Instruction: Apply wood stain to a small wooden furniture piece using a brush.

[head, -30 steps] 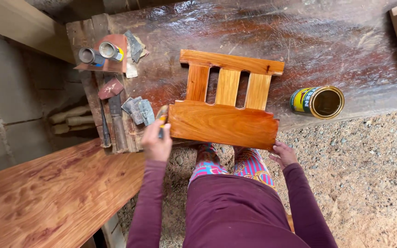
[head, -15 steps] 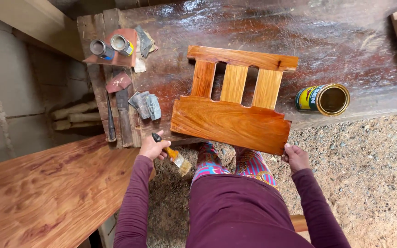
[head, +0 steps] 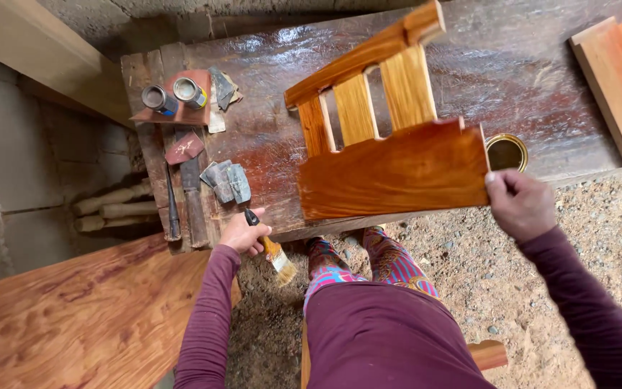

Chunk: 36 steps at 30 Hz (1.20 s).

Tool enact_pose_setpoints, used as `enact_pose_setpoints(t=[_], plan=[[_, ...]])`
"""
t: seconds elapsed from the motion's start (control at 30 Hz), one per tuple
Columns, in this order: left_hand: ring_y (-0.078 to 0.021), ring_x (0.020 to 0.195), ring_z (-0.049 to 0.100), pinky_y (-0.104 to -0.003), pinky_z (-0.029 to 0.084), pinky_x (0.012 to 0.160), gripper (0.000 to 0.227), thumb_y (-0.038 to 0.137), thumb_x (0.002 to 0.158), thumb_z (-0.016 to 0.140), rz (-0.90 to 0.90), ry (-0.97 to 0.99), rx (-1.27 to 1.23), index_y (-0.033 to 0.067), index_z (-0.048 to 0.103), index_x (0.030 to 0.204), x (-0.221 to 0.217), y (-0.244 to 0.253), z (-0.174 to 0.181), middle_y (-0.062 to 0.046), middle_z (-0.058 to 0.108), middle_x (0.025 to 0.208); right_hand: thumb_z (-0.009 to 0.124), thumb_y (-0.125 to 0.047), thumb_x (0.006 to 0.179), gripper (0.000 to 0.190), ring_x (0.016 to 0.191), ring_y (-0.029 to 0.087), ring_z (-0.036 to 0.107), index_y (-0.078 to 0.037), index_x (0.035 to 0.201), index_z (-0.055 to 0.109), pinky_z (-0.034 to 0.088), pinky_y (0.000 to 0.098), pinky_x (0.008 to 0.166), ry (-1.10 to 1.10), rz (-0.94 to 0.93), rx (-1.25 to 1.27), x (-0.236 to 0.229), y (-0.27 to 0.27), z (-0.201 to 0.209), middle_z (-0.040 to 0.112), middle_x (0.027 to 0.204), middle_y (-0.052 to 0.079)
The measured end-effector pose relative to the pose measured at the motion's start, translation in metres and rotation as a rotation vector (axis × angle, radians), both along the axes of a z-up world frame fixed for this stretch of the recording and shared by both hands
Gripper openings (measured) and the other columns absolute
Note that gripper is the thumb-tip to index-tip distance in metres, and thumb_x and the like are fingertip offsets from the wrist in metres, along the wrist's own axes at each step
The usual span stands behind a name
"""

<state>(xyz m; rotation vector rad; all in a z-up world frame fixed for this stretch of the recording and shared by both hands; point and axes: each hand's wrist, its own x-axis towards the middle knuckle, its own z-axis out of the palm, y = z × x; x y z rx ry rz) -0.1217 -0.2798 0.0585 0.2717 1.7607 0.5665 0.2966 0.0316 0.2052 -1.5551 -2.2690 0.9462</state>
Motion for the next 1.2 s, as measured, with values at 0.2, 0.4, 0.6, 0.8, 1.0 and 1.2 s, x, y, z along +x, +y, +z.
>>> enact_pose_setpoints(t=[0.2, 0.4, 0.6, 0.8, 1.0, 1.2], plan=[[-0.0171, 0.053, 0.068, -0.030, 0.053, 0.044, 0.060, 0.012, 0.084, 0.072, 0.126, 0.029, 0.116, 0.0061, 0.054, 0.141, 0.008, -0.017, 0.023, -0.011, 0.073, 0.083, 0.061, -0.024, 0.111, 0.032, 0.057, 0.017, 0.058, -0.002, 0.089, 0.068, 0.048, 0.0331, 0.058, -0.168, 0.396, 0.385, -0.054, 0.054, 0.069, 0.063, 0.070, 0.010], [-0.0168, 0.067, 0.073, -0.029, 0.060, 0.059, 0.025, 0.008, 0.088, 0.078, 0.555, 0.108, 0.515, -0.0034, 0.073, 0.109, 0.018, -0.034, 0.003, -0.014, 0.077, 0.084, 0.066, -0.020, 0.113, 0.029, 0.075, 0.025, 0.061, -0.002, 0.090, 0.067, 0.050, 0.0389, 0.076, -0.246, 0.613, 0.714, -0.104, 0.069, 0.111, 0.064, 0.080, 0.011], [-0.0269, 0.105, 0.073, -0.038, 0.062, 0.093, 0.031, 0.003, 0.087, 0.080, 0.201, 0.817, 1.018, -0.0013, 0.073, 0.117, 0.035, 0.066, 0.042, -0.017, 0.074, 0.116, 0.072, -0.018, 0.116, 0.022, 0.087, 0.025, 0.058, -0.005, 0.099, 0.068, 0.047, 0.0371, 0.086, -0.229, 0.631, 0.825, -0.104, 0.047, 0.112, 0.066, 0.093, 0.007], [-0.0356, 0.116, 0.071, -0.039, 0.059, 0.095, 0.028, -0.003, 0.092, 0.077, -0.182, 1.264, 1.170, 0.0005, 0.072, 0.120, -0.006, 0.175, -0.047, -0.024, 0.070, 0.127, 0.077, -0.018, 0.102, 0.010, 0.086, 0.029, 0.057, -0.009, 0.100, 0.075, 0.045, 0.0424, 0.081, -0.211, 0.562, 0.837, -0.128, 0.018, 0.146, 0.061, 0.084, 0.009], [-0.0303, 0.121, 0.073, -0.036, 0.061, 0.098, 0.023, -0.010, 0.088, 0.070, -0.289, 1.165, 1.152, 0.0109, 0.068, 0.097, 0.000, 0.191, -0.035, -0.014, 0.075, 0.126, 0.080, -0.017, 0.103, 0.010, 0.075, 0.026, 0.055, -0.009, 0.099, 0.077, 0.044, 0.0383, 0.073, -0.165, 0.544, 0.765, -0.121, 0.033, 0.133, 0.054, 0.078, 0.008], [-0.0316, 0.113, 0.072, -0.040, 0.064, 0.096, 0.015, 0.006, 0.096, 0.076, -0.293, 1.127, 1.161, 0.0089, 0.072, 0.111, -0.005, 0.183, -0.025, -0.017, 0.072, 0.121, 0.082, -0.013, 0.097, 0.009, 0.078, 0.027, 0.057, -0.006, 0.097, 0.077, 0.045, 0.0403, 0.072, -0.048, 0.516, 0.801, -0.124, 0.028, 0.134, 0.055, 0.075, 0.009]])
